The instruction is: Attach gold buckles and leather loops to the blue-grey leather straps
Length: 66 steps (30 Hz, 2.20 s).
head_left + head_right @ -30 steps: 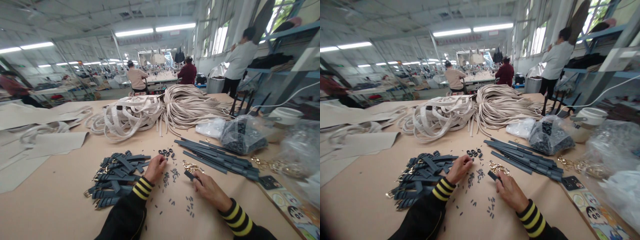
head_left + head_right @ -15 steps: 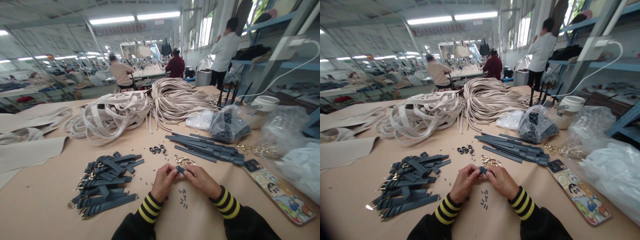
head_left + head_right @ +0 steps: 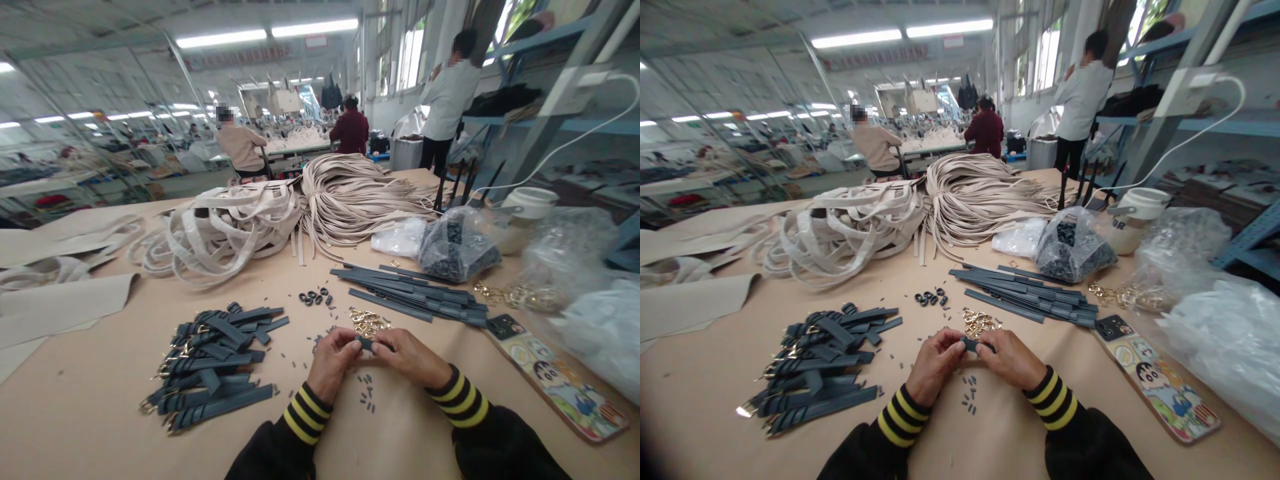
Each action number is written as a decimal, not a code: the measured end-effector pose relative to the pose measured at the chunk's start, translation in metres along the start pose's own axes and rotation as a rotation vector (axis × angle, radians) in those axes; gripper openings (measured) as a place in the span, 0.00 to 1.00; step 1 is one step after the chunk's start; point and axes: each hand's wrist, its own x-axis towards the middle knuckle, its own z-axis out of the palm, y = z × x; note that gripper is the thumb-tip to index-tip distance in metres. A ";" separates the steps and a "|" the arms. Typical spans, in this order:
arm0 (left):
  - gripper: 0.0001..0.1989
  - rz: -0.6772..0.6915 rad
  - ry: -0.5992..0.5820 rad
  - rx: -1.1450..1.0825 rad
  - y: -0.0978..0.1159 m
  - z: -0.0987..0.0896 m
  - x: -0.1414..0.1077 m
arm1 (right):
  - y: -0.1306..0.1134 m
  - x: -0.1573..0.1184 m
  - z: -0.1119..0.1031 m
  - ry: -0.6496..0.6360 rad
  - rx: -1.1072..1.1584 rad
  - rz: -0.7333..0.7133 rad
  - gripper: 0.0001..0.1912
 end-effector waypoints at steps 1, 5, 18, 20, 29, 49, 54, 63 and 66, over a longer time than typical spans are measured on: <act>0.10 -0.002 0.003 0.011 0.000 0.000 0.000 | 0.000 0.000 0.000 0.004 0.000 -0.005 0.12; 0.08 0.104 0.026 0.204 -0.001 0.002 -0.003 | -0.001 -0.002 -0.001 -0.016 0.020 -0.050 0.12; 0.13 -0.048 -0.062 -0.049 -0.008 0.005 -0.003 | -0.003 0.000 0.018 0.118 0.117 -0.011 0.09; 0.14 -0.067 -0.124 -0.013 -0.009 0.006 -0.004 | -0.004 0.000 0.020 0.098 0.138 -0.006 0.09; 0.16 -0.118 0.072 -0.014 -0.004 0.007 -0.004 | -0.007 0.000 0.006 -0.035 0.131 -0.076 0.09; 0.05 0.328 -0.055 1.164 0.013 0.013 0.027 | 0.019 0.007 -0.002 0.270 0.164 0.143 0.06; 0.03 0.327 -0.063 1.150 0.014 0.005 0.029 | 0.015 0.009 0.004 0.258 0.112 0.121 0.03; 0.04 0.361 -0.016 0.926 0.008 0.012 0.019 | 0.009 0.011 0.010 0.224 0.165 0.105 0.03; 0.06 0.210 -0.053 0.620 0.007 0.015 0.015 | 0.009 0.010 0.010 0.211 0.206 0.102 0.06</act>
